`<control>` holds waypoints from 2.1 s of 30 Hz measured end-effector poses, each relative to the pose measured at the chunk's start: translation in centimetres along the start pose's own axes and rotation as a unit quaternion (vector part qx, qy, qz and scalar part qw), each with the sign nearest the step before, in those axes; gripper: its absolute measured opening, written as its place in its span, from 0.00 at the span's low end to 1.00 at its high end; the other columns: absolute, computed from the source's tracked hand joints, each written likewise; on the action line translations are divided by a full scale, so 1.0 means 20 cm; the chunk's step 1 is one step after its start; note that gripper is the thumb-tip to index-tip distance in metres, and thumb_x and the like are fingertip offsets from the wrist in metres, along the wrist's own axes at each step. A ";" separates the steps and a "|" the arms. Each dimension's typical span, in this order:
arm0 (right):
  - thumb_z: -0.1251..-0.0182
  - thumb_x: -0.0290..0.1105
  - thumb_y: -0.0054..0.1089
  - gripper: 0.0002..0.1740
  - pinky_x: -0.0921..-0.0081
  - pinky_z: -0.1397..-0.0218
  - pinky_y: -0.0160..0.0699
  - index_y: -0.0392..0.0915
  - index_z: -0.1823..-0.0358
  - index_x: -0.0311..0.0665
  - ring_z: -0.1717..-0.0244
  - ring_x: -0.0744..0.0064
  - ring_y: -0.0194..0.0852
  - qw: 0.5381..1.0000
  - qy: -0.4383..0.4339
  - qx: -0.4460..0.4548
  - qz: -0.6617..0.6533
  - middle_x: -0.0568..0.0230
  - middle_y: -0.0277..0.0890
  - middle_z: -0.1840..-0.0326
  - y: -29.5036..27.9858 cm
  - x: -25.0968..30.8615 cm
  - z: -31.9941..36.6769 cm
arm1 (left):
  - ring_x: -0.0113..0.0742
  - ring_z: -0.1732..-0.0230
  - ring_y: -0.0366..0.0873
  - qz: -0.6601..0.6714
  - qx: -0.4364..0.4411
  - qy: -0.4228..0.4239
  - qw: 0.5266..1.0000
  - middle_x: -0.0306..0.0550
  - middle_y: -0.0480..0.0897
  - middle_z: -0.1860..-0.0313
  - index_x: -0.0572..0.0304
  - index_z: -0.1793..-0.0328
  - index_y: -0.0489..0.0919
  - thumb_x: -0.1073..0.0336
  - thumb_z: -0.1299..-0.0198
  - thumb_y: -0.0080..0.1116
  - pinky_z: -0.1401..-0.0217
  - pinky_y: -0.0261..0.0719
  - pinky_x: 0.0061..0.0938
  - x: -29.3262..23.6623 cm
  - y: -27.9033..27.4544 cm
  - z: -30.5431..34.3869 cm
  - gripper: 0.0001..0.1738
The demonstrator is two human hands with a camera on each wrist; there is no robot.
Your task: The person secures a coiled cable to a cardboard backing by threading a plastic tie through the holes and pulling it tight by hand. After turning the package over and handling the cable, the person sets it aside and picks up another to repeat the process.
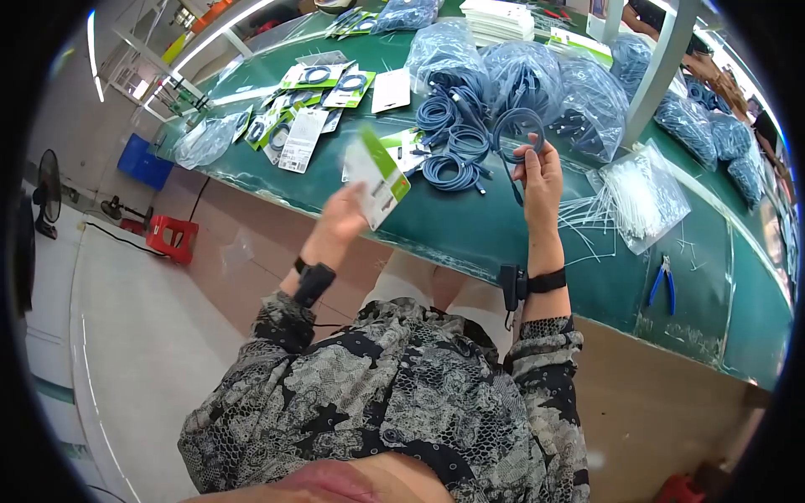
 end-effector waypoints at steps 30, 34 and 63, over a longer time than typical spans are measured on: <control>0.36 0.21 0.53 0.10 0.77 0.43 0.73 0.77 0.54 0.32 0.48 0.69 0.75 0.969 0.013 0.165 0.184 0.57 0.74 0.46 0.21 -0.08 0.28 | 0.39 0.44 0.76 -0.120 0.022 -0.137 0.983 0.48 0.75 0.43 0.65 0.37 0.66 0.69 0.36 0.54 0.42 0.78 0.35 0.45 0.04 0.01 0.22; 0.35 0.21 0.53 0.12 0.78 0.44 0.75 0.76 0.50 0.32 0.50 0.71 0.76 0.917 -0.053 0.256 0.302 0.59 0.74 0.46 0.29 -0.08 0.32 | 0.38 0.46 0.77 -0.128 0.002 -0.106 0.986 0.47 0.77 0.45 0.65 0.40 0.68 0.72 0.39 0.58 0.44 0.78 0.33 0.49 0.03 -0.01 0.21; 0.30 0.32 0.51 0.13 0.81 0.64 0.81 0.74 0.55 0.28 0.68 0.78 0.78 0.960 0.277 0.031 0.036 0.62 0.77 0.68 0.19 0.02 0.52 | 0.31 0.50 0.77 -0.192 -0.035 0.043 0.980 0.43 0.77 0.50 0.63 0.44 0.70 0.67 0.36 0.55 0.48 0.79 0.25 0.45 0.16 0.05 0.16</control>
Point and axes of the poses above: each hand's wrist, its own z-axis away from the middle knuckle, its own y-axis out of the palm, x = y × z, the point moved 5 cm from there along -z, towards the middle knuckle
